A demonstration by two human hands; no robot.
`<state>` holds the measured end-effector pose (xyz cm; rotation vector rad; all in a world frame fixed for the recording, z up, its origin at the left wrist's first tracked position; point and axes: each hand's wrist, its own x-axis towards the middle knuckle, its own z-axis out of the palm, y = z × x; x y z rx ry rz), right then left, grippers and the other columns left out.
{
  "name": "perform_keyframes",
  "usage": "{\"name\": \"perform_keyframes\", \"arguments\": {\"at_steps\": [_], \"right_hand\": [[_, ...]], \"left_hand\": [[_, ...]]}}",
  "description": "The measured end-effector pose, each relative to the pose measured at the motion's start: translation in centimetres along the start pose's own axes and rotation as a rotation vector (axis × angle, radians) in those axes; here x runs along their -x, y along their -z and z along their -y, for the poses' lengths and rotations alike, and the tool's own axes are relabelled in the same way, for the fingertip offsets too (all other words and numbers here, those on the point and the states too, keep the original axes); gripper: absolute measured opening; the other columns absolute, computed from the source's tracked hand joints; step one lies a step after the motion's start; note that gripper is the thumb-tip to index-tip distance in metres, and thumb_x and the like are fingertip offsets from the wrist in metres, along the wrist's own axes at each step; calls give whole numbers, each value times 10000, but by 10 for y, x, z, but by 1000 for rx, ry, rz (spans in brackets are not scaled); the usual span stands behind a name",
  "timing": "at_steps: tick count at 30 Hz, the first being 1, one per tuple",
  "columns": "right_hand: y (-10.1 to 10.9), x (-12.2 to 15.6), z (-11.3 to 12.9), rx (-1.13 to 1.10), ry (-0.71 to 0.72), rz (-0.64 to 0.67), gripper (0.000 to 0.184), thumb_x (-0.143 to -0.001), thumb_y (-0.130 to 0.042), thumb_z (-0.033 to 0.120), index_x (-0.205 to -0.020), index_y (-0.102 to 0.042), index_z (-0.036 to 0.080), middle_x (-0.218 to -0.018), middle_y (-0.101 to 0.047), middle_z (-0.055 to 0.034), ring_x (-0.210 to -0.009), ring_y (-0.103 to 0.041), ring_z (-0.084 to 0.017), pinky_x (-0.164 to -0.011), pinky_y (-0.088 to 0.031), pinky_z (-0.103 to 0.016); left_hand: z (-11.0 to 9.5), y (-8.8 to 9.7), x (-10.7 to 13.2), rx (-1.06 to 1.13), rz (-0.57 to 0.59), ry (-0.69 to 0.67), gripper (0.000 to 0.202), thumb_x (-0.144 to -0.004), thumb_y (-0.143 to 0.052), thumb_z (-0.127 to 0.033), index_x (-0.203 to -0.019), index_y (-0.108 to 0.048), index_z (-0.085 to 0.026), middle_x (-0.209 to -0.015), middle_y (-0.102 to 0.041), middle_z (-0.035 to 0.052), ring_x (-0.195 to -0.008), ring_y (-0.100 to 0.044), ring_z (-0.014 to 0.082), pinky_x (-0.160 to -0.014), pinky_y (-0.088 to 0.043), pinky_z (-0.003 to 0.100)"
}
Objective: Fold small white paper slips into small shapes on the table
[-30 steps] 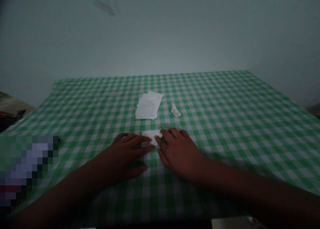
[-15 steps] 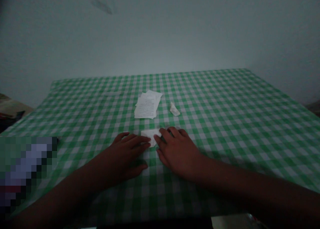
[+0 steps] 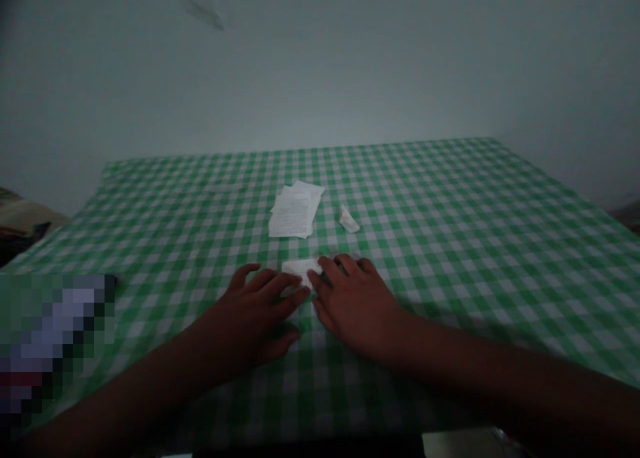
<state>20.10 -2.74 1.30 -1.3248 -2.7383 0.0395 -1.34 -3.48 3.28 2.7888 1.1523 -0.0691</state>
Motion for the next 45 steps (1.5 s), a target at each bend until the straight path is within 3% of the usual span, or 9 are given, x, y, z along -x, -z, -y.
{"name": "perform_keyframes", "arguments": {"at_steps": [11,16,21,28,36,45], "right_hand": [[-3,0,-2,-30,-1,-51,441,-936,-507,320,-1370,-510,245,-1468,-455,-108,-1308,-398,-379,-979,-414,-569],[0,2,-7,-20,30,-47,438,-939,-506,326,-1369,-518,241,-1509,-399,-120,-1328,-374,-394,-971,-412,-594],[9,4,-11,13,86,-5,314,-967,-461,314,-1222,-641,278,-1513,-408,-75,-1332,-379,-389,-964,-403,-596],[13,1,-19,64,34,3,294,-956,-498,328,-1198,-661,364,-1494,-437,-56,-1324,-391,-397,-926,-408,-602],[14,-6,-36,120,-61,-30,258,-931,-520,315,-1109,-706,294,-1462,-474,-72,-1297,-411,-389,-905,-421,-576],[-5,-11,-22,-179,-94,-187,322,-840,-626,330,-1133,-628,196,-1287,-580,-95,-1144,-511,-303,-922,-445,-481]], "left_hand": [[9,-4,-1,59,-43,-51,508,-870,-572,-353,-1353,-438,-271,-1508,-401,69,-1387,-333,301,-1090,-177,622],[12,-3,-2,80,-39,-59,520,-871,-559,-329,-1370,-429,-262,-1508,-415,71,-1384,-357,295,-1102,-142,621],[13,-4,-1,66,-48,-60,558,-868,-555,-342,-1401,-408,-276,-1527,-391,76,-1371,-383,304,-1099,-143,625],[8,-6,-1,37,-70,-57,513,-859,-549,-322,-1358,-455,-254,-1520,-401,84,-1362,-388,306,-1093,-171,620],[5,-5,-2,65,-74,-47,447,-847,-569,-306,-1286,-513,-243,-1485,-439,77,-1322,-418,312,-1068,-205,636],[5,-4,1,103,-52,-68,548,-850,-593,-376,-1379,-470,-303,-1492,-400,111,-1301,-421,337,-1041,-252,612]]}}
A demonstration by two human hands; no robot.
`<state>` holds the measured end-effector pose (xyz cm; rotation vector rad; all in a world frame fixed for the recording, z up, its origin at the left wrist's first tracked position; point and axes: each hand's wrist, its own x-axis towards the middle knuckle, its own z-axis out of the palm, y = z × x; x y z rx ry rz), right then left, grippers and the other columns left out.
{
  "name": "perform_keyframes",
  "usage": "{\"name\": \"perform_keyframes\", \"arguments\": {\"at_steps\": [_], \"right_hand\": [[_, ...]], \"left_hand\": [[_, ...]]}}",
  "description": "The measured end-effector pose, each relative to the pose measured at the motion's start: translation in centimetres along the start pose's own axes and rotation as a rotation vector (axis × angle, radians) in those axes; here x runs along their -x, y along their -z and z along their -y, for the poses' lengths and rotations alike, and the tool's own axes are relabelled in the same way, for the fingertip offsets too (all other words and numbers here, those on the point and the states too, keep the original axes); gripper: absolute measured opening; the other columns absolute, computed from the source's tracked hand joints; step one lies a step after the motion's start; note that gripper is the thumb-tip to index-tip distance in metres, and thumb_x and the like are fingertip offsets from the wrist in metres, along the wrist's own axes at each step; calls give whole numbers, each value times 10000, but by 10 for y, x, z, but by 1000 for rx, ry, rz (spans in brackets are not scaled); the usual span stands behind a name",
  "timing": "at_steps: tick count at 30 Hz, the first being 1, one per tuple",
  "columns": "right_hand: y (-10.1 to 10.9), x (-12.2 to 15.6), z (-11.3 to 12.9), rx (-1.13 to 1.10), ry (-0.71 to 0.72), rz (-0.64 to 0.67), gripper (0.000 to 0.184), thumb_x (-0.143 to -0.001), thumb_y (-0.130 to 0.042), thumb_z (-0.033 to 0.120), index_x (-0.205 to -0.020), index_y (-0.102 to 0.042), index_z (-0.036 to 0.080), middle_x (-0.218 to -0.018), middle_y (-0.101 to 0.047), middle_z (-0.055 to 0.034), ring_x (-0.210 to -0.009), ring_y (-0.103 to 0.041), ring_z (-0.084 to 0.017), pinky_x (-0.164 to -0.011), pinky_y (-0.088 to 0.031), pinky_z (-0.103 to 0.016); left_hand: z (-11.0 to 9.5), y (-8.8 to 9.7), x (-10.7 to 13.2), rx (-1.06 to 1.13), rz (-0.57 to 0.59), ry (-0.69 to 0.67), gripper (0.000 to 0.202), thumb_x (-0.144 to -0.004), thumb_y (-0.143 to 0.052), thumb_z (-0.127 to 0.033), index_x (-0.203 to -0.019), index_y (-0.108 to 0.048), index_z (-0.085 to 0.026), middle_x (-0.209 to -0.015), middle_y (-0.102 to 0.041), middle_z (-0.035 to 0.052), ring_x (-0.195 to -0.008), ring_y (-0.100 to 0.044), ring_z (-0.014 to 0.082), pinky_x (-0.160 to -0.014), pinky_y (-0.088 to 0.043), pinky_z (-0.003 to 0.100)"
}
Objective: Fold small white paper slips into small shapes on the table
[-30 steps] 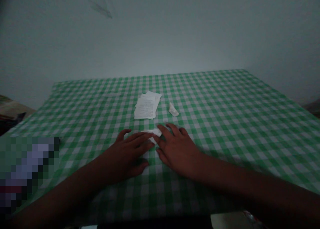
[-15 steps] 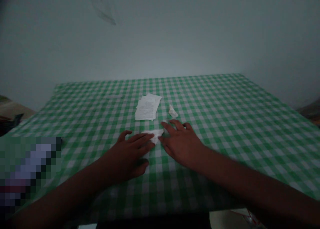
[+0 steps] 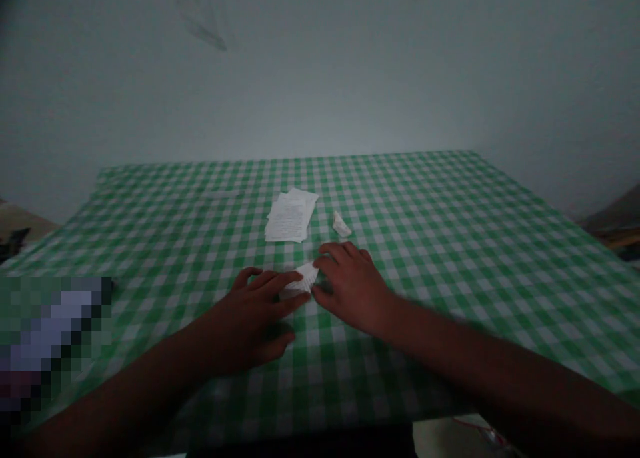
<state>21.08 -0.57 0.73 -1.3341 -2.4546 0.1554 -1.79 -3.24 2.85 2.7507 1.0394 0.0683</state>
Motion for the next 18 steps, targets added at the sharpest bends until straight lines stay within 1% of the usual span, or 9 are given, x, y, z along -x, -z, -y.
{"name": "perform_keyframes", "arguments": {"at_steps": [3,6,12,18], "right_hand": [[-7,-1,3,-62,-37,-43,339,-790,-654,317,-1094,-590,181,-1238,-587,-103,-1099,-528,-291,-905,-454,-460],[-10,-3,4,-95,-62,-73,335,-750,-666,310,-1041,-557,186,-1190,-588,-111,-1076,-530,-298,-885,-458,-456],[-11,-5,6,-132,-60,-111,279,-728,-659,268,-953,-512,197,-1114,-579,-113,-1046,-526,-293,-857,-460,-441],[-17,-14,-7,-125,-102,-154,258,-705,-657,262,-887,-479,219,-1048,-562,-92,-1015,-520,-287,-828,-458,-437]], "left_hand": [[-1,1,1,-5,-5,5,574,-849,-596,-376,-1401,-448,-325,-1501,-387,106,-1291,-429,342,-1038,-255,616],[-1,3,1,-4,-1,5,558,-857,-584,-359,-1398,-448,-337,-1495,-399,91,-1306,-424,335,-1040,-261,612],[0,2,1,7,-7,18,519,-860,-575,-338,-1369,-476,-339,-1498,-403,89,-1310,-427,332,-1040,-236,642],[0,2,1,31,15,18,518,-855,-563,-330,-1366,-479,-332,-1518,-378,95,-1327,-413,342,-1019,-238,667]]}}
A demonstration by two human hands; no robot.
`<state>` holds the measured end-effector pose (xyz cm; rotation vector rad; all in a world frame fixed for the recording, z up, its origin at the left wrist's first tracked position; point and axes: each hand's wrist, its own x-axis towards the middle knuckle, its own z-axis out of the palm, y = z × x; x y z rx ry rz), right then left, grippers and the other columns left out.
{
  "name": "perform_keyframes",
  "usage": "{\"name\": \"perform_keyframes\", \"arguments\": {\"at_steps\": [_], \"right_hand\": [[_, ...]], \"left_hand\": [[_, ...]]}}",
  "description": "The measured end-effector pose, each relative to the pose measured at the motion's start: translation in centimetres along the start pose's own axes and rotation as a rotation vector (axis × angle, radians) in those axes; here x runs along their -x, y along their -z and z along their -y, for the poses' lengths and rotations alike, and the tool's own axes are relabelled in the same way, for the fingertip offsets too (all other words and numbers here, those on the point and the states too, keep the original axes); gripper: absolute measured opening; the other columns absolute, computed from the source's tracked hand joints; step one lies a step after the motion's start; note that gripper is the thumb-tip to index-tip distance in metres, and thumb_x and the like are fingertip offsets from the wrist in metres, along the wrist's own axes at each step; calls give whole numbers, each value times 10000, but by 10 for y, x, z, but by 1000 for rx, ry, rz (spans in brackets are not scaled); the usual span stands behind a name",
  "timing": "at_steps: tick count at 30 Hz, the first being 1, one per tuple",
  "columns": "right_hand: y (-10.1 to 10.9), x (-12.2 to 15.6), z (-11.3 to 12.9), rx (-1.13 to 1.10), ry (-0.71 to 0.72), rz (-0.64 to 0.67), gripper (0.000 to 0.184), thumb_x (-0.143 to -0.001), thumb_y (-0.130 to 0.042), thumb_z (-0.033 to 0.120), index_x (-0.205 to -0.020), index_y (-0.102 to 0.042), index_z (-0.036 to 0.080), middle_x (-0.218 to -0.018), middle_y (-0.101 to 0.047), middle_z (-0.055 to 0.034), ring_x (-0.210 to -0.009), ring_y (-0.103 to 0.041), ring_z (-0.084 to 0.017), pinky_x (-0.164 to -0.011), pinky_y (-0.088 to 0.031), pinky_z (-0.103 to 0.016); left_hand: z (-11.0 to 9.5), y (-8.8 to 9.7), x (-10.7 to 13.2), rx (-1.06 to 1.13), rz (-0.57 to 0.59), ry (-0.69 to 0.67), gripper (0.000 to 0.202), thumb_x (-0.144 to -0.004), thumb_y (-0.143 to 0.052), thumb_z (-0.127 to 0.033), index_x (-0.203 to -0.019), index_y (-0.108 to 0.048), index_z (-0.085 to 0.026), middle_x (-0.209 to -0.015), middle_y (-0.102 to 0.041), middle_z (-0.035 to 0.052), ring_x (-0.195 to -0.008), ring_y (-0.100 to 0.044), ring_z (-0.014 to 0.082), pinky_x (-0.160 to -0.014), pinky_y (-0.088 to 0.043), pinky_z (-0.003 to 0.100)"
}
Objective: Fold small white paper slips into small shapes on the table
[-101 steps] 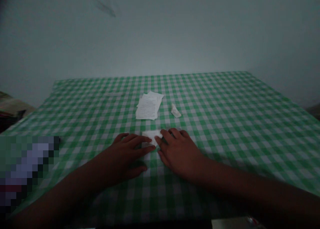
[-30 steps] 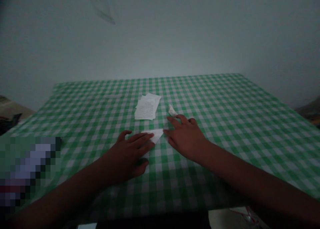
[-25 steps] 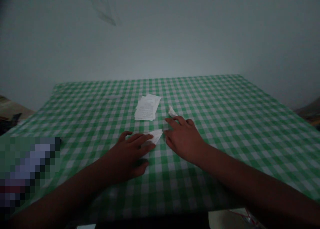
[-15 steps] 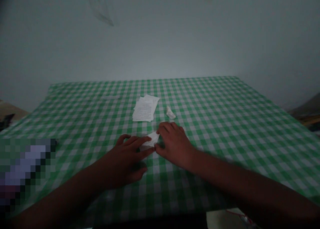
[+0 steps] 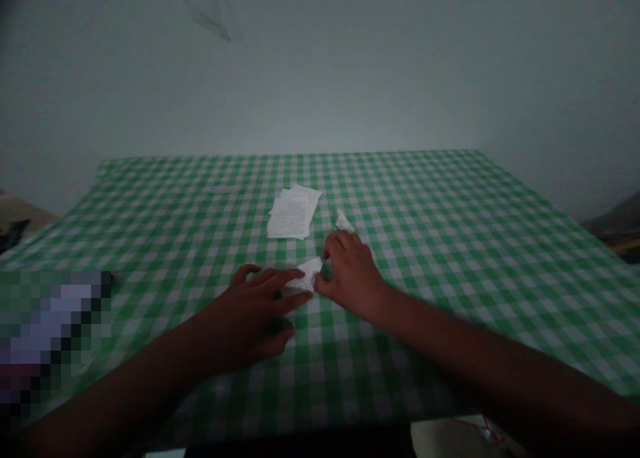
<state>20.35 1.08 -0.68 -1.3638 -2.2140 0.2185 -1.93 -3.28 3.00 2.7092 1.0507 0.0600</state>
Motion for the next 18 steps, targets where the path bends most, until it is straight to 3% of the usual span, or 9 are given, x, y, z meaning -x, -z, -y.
{"name": "perform_keyframes", "arguments": {"at_steps": [5,13,18], "right_hand": [[-1,-9,-11,34,-59,1,231,-724,-644,284,-880,-486,216,-1013,-555,-88,-986,-522,-282,-802,-460,-438],[8,5,11,-6,44,66,273,-720,-664,278,-921,-493,209,-1061,-555,-97,-1018,-515,-281,-841,-460,-435],[4,-1,1,11,-13,11,248,-716,-659,267,-870,-472,213,-1032,-549,-97,-1002,-517,-279,-834,-464,-437]], "left_hand": [[1,-2,1,-2,-18,8,505,-858,-567,-343,-1358,-493,-327,-1510,-388,99,-1320,-426,350,-1034,-232,664],[0,-1,2,-15,-24,4,563,-842,-589,-329,-1389,-455,-333,-1518,-373,106,-1317,-425,352,-1027,-242,667],[0,0,2,-14,-21,-1,535,-849,-582,-327,-1373,-476,-325,-1516,-378,103,-1307,-436,340,-1044,-245,641]]}}
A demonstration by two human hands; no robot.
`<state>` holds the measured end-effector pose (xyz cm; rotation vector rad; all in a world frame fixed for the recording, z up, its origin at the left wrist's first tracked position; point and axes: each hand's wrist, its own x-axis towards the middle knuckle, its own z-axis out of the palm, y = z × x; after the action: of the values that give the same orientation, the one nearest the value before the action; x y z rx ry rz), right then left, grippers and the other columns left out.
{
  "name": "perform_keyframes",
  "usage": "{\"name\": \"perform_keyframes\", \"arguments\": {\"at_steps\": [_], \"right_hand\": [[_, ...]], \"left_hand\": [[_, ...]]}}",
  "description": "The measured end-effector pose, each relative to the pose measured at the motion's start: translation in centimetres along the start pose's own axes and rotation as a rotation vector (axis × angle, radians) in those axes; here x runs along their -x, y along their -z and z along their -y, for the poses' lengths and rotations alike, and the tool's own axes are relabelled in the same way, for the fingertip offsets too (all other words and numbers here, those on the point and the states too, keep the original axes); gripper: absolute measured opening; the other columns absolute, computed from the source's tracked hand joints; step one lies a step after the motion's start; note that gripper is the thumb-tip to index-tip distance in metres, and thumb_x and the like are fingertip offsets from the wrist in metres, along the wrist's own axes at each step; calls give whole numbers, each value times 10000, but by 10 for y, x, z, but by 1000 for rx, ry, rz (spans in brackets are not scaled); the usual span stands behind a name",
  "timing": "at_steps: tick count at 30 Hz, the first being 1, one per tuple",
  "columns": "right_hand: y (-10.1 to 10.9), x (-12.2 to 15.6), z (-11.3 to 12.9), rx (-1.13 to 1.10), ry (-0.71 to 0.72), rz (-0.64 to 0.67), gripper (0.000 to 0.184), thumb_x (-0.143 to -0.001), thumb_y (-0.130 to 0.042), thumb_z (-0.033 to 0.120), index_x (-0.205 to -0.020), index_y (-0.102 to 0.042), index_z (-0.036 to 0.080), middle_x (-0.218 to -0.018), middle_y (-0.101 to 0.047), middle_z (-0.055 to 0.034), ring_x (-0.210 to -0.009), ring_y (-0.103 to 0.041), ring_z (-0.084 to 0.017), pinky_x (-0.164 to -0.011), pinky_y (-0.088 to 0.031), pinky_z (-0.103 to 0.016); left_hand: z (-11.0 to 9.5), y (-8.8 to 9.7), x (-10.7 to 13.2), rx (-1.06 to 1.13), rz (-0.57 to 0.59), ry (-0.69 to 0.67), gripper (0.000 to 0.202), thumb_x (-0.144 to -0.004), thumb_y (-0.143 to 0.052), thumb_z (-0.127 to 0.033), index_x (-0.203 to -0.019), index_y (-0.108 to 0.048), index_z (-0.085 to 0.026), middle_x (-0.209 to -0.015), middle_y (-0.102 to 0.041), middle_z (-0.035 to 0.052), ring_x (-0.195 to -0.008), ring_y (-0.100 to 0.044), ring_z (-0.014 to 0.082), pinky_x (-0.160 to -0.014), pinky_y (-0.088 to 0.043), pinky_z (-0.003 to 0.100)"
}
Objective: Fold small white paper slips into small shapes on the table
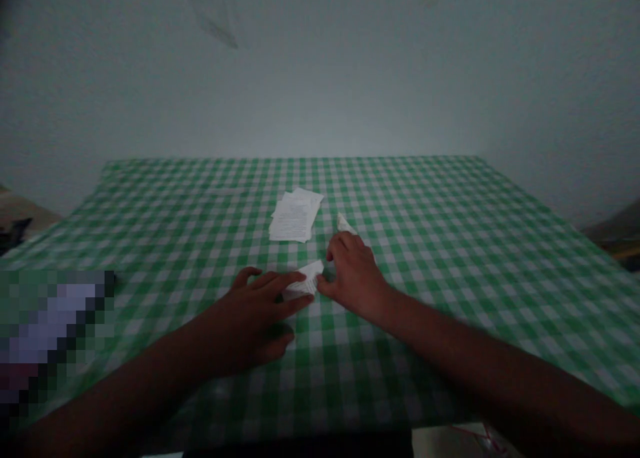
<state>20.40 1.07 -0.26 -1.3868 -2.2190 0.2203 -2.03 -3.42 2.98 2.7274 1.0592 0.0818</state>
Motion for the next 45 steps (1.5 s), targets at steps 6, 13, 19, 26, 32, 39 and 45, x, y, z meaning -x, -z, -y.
{"name": "perform_keyframes", "arguments": {"at_steps": [6,13,19,26,32,39,45], "right_hand": [[-4,-10,-13,8,-33,-14,209,-739,-631,283,-861,-472,222,-997,-539,-84,-968,-527,-273,-775,-474,-427],[0,-7,-6,-6,-40,-4,188,-765,-617,247,-853,-454,219,-1014,-532,-89,-983,-529,-265,-790,-481,-415],[7,7,9,-40,25,71,284,-715,-674,275,-886,-454,223,-1047,-533,-88,-985,-530,-271,-808,-482,-426],[7,11,13,-43,6,102,326,-702,-700,303,-913,-467,216,-1051,-541,-87,-977,-534,-267,-823,-467,-428],[5,13,12,-52,24,101,338,-697,-710,316,-899,-458,217,-1054,-536,-92,-977,-532,-279,-817,-468,-442],[0,5,4,-39,-11,63,272,-723,-671,265,-845,-432,224,-989,-526,-74,-952,-532,-263,-796,-474,-422],[-4,-8,-10,-11,-42,9,252,-745,-653,266,-814,-414,226,-978,-512,-70,-949,-526,-251,-791,-478,-408]], "left_hand": [[2,-2,0,6,-2,-7,521,-849,-576,-335,-1363,-489,-320,-1503,-396,106,-1307,-439,345,-1047,-236,647],[1,1,0,5,25,-1,550,-845,-572,-323,-1384,-462,-326,-1526,-371,111,-1345,-405,357,-1028,-244,674],[-1,7,2,26,39,1,560,-830,-576,-297,-1379,-473,-331,-1536,-362,101,-1296,-468,351,-1016,-293,637],[2,9,2,80,32,-7,477,-840,-555,-253,-1314,-535,-299,-1523,-395,72,-1284,-485,314,-1018,-333,539],[5,8,1,133,53,10,495,-816,-550,-212,-1304,-541,-294,-1514,-420,38,-1283,-486,290,-1019,-324,515],[4,9,0,139,78,31,513,-828,-530,-217,-1333,-515,-304,-1526,-402,19,-1308,-464,295,-1025,-301,533],[5,8,0,129,63,26,506,-818,-543,-215,-1318,-529,-293,-1520,-412,30,-1308,-463,303,-1010,-304,532]]}}
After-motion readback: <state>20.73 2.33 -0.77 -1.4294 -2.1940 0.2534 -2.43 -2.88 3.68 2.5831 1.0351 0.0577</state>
